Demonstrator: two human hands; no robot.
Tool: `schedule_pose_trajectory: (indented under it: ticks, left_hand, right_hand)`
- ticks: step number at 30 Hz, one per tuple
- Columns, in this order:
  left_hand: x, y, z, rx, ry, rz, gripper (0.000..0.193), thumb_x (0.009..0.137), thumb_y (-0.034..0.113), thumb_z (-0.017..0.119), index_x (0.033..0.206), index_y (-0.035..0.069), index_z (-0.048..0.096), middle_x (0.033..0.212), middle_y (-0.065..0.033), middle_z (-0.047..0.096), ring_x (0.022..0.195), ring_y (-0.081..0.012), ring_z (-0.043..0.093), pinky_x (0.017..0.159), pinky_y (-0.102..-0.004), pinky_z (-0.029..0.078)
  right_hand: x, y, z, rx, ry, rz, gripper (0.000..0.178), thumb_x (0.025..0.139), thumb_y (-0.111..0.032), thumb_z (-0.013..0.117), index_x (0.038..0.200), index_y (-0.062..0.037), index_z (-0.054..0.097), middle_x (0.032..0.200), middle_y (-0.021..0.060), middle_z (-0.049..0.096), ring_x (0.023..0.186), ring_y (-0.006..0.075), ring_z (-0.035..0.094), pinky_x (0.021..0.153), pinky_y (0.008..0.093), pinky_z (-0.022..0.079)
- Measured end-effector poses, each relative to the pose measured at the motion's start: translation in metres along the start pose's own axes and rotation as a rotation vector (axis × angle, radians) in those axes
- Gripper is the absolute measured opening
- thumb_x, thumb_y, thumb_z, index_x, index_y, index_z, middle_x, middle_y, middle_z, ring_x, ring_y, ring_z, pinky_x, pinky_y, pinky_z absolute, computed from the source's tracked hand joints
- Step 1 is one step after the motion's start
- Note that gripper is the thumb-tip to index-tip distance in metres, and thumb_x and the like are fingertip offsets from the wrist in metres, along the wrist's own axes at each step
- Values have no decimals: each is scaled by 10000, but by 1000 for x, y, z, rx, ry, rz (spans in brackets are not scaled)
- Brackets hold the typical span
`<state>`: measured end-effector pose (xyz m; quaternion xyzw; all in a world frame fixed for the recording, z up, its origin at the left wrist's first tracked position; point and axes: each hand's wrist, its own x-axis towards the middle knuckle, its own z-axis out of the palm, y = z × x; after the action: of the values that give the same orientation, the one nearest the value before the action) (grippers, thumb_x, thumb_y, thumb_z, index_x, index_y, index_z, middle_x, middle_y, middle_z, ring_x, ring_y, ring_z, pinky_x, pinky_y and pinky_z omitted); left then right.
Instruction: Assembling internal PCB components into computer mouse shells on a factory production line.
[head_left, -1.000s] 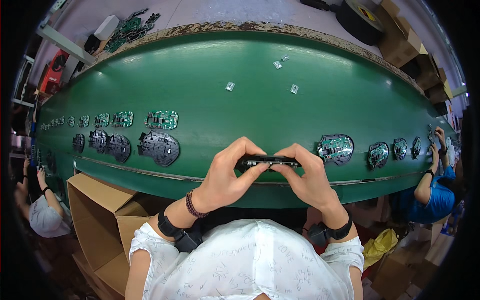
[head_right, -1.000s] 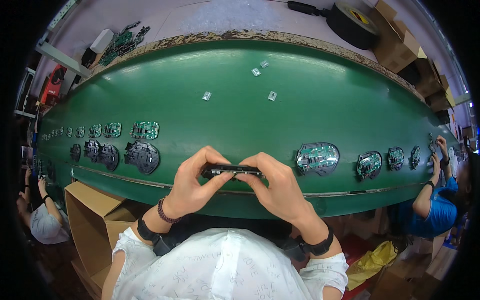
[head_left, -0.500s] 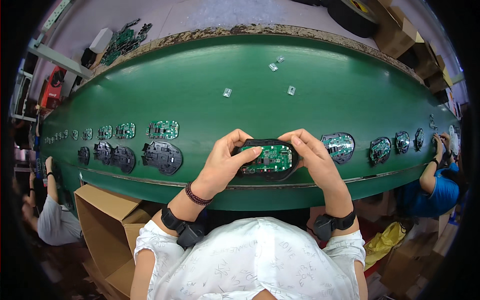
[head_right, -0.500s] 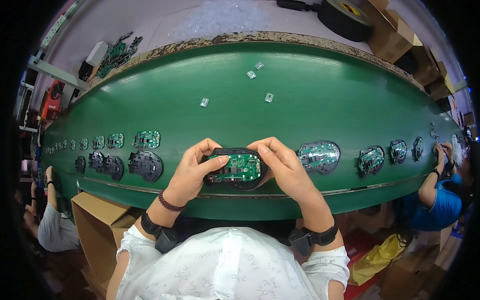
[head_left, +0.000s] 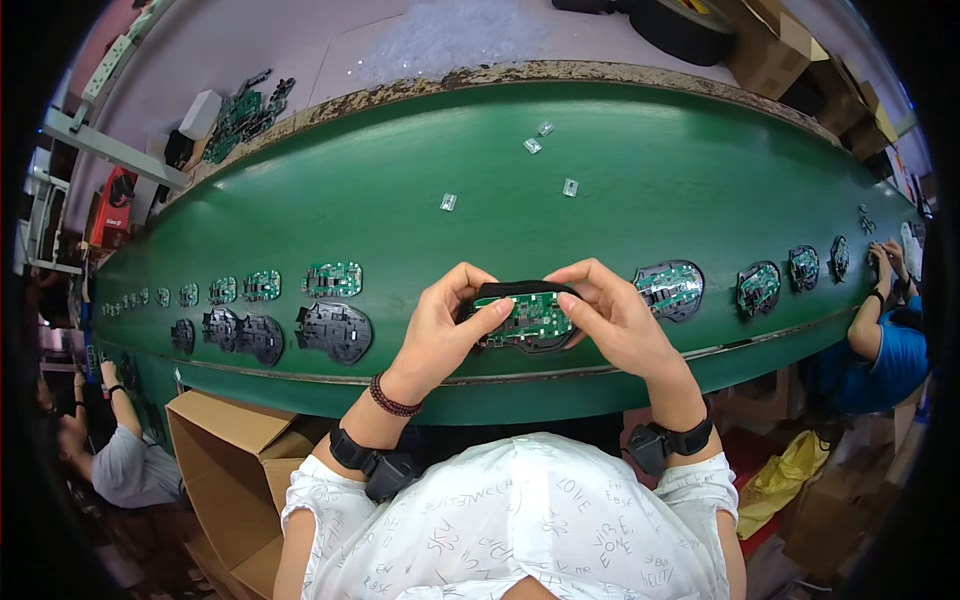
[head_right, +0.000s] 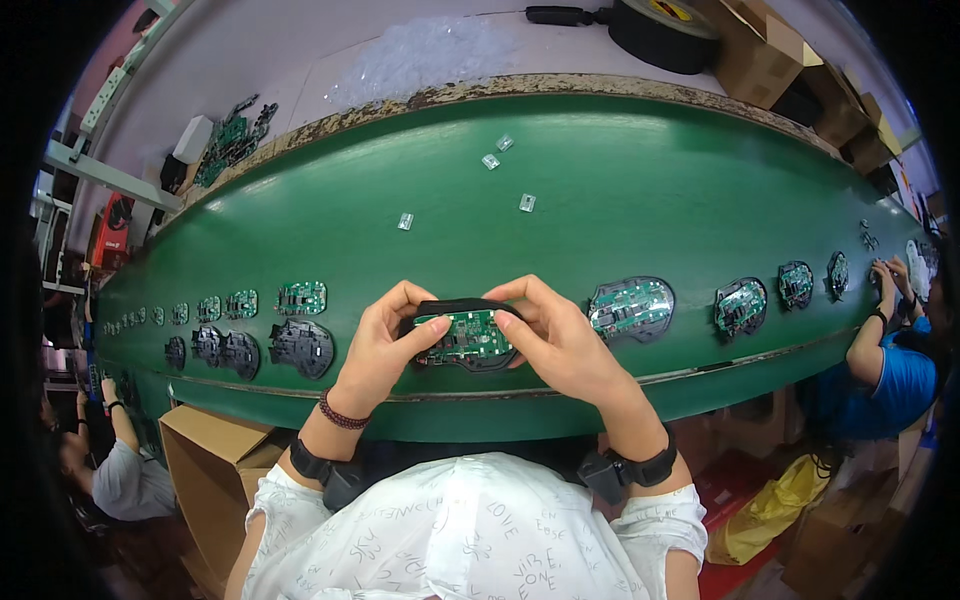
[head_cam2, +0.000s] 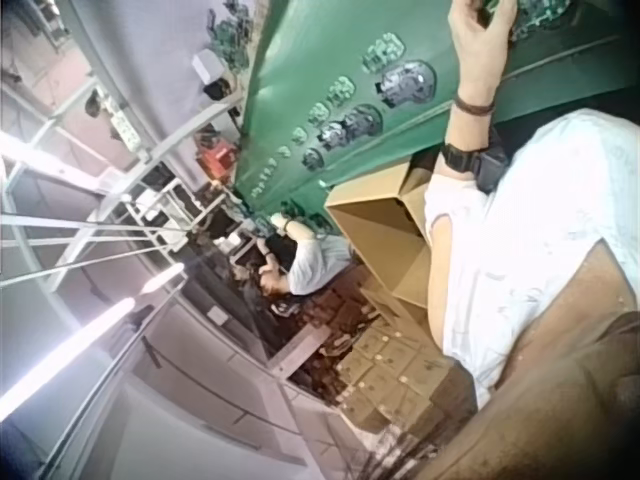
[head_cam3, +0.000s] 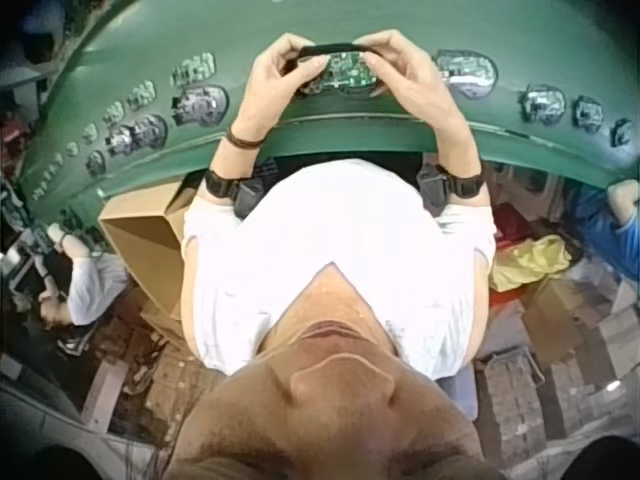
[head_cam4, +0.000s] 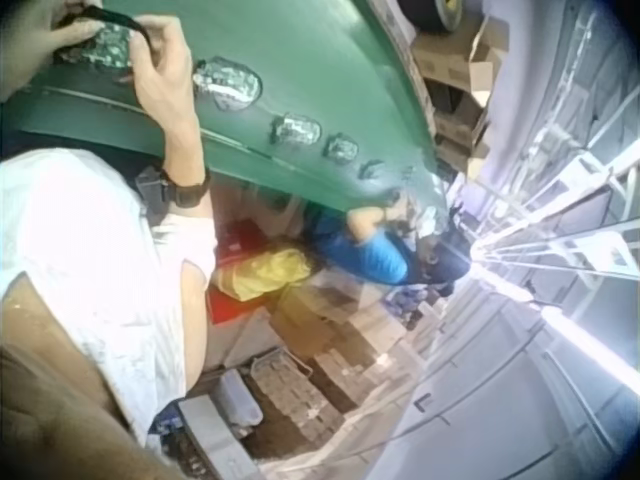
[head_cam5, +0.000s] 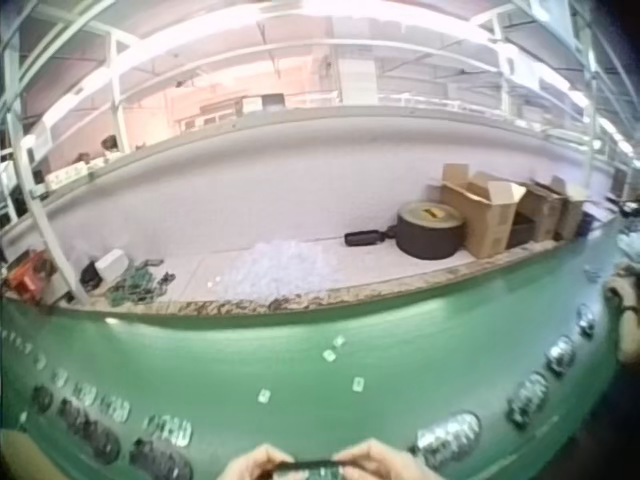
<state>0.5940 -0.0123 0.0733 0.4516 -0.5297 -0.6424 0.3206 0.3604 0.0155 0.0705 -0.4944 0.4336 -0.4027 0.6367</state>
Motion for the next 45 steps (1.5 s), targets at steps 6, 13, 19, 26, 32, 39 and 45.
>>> schedule_pose_trajectory:
  ticks: [6, 13, 19, 26, 32, 39, 45]
  left_hand:
    - [52, 14, -21, 814, 109, 430, 356, 921, 169, 738, 1246, 62, 637, 1225, -114, 646, 1170, -265, 606, 999, -379, 504]
    - [181, -3, 38, 1323, 219, 1077, 367, 975, 329, 644, 1236, 71, 630, 1310, -153, 604, 1271, -339, 530, 1099, -482, 402]
    - [215, 12, 10, 1783, 172, 867, 176, 943, 198, 577, 1059, 71, 618, 1099, -94, 617, 1094, -254, 596, 930, -421, 481]
    - [161, 23, -200, 2074, 521, 406, 165, 918, 138, 554, 1003, 116, 694, 1079, -77, 639, 1059, -252, 622, 877, -441, 487]
    - [110, 52, -175, 1373, 445, 241, 267, 912, 243, 712, 1087, 52, 646, 1034, -155, 666, 971, -327, 661, 822, -448, 529]
    - [112, -4, -64, 1164, 164, 601, 196, 930, 157, 666, 1069, 41, 591, 983, -133, 622, 947, -334, 640, 835, -450, 525]
    - [126, -9, -63, 1309, 203, 558, 144, 867, 41, 653, 995, 6, 597, 991, -150, 609, 965, -339, 628, 853, -441, 539]
  right_hand:
    - [-5, -1, -6, -462, 93, 127, 198, 1004, -105, 594, 1143, 34, 584, 977, 181, 686, 794, 235, 694, 679, 392, 559]
    - [-6, 4, -6, -914, 292, -289, 220, 952, -133, 673, 1123, 5, 666, 1029, 143, 635, 997, 337, 629, 829, 435, 520]
    - [-21, 5, -15, -815, 293, -281, 249, 941, -124, 694, 1160, -7, 670, 1017, 140, 633, 941, 302, 635, 779, 411, 519]
    - [-16, 0, -17, -744, 233, -369, 242, 926, -76, 706, 1157, -9, 676, 967, 127, 658, 853, 259, 662, 716, 375, 523]
    - [1, -3, -13, -723, 179, -442, 229, 919, -50, 707, 1142, -2, 682, 915, 123, 672, 832, 255, 671, 704, 366, 529]
    - [0, -13, 4, -831, 40, -464, 255, 899, -65, 724, 1145, -15, 680, 914, 118, 670, 842, 273, 662, 727, 386, 523]
    - [-8, -16, 10, -907, 36, -405, 263, 894, -74, 727, 1147, -20, 679, 909, 109, 665, 838, 277, 654, 740, 395, 514]
